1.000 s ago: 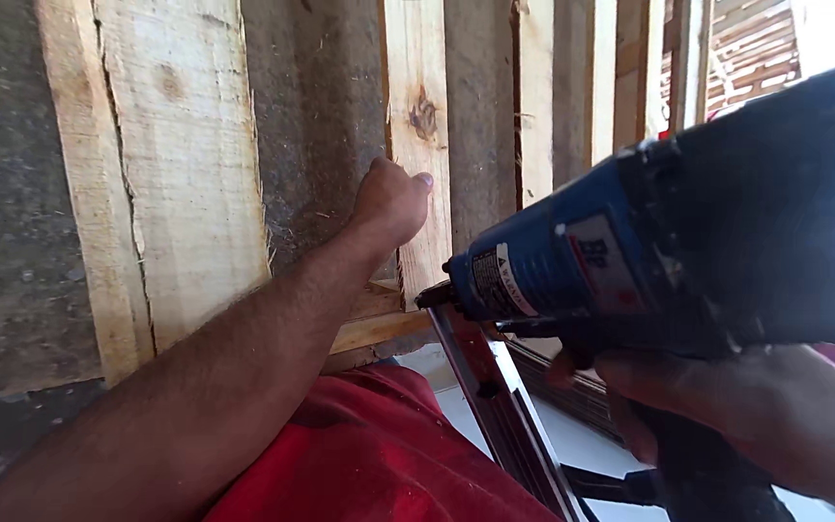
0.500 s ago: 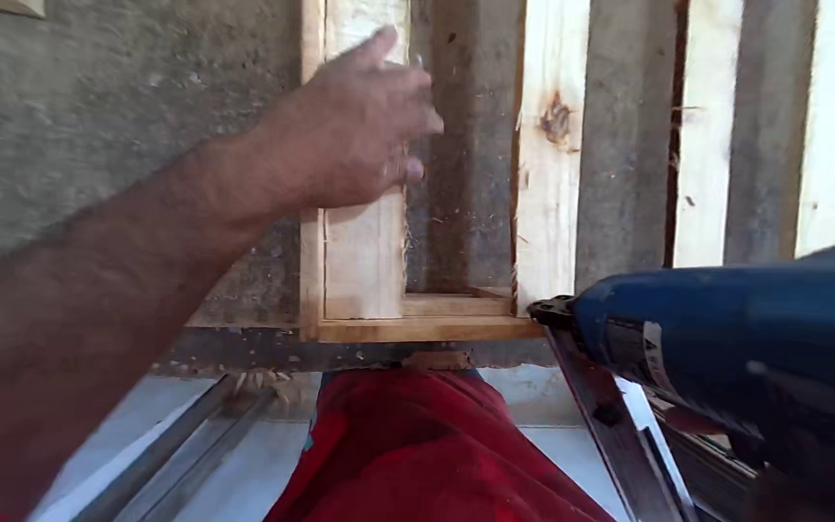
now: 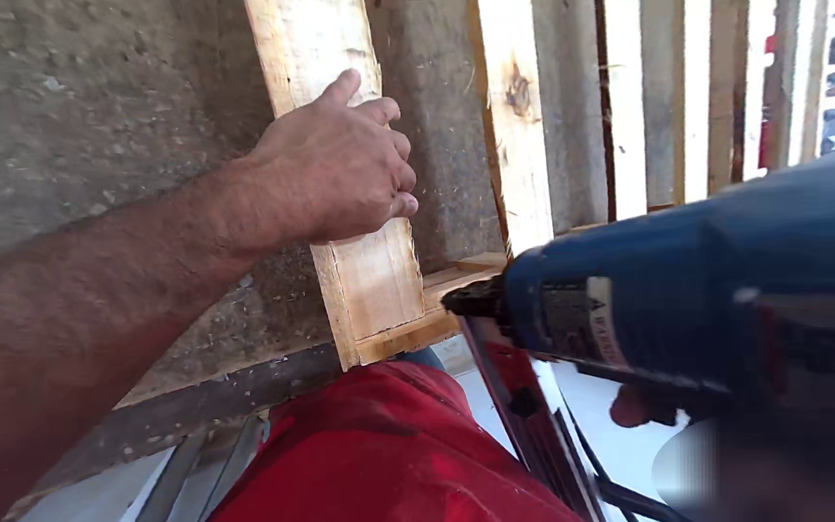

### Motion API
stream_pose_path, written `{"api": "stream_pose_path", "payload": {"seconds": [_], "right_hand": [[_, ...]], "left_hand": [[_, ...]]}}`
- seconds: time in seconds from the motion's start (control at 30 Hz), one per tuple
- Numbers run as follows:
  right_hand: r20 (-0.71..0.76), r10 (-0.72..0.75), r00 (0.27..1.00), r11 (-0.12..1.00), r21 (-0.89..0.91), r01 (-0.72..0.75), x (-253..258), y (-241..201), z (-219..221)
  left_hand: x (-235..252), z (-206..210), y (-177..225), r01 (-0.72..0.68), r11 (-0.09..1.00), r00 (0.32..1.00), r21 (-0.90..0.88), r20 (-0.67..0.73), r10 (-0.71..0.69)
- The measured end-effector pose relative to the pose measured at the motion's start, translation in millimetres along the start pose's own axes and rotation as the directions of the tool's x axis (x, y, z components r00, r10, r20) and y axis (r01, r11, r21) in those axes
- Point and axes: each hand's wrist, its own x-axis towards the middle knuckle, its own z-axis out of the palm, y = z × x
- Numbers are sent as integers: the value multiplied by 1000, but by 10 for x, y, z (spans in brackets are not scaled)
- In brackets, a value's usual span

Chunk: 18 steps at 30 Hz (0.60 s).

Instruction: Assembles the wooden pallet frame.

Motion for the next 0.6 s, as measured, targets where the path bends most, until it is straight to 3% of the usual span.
{"api": "stream_pose_path", "payload": {"seconds": [0.2,0.33,0.5,0.6], "right_hand": [[55,146,988,979,-151,-136,130,-380,364],[24,157,987,950,-277,-144,280,-567,497],[48,205,978,932,-314,-180,369,-717,545],[-20,249,968,911,-335,-241,409,-815,637]], "left_hand": [[-38,13,-14,-14,998,998,-59,-66,10],[-33,10,-4,11,997,1000,-76,-5,-12],[-15,-26,-11,34,995,999,-94,30,-31],[-14,-35,-8,37,993,999,-111,38,-33]]}}
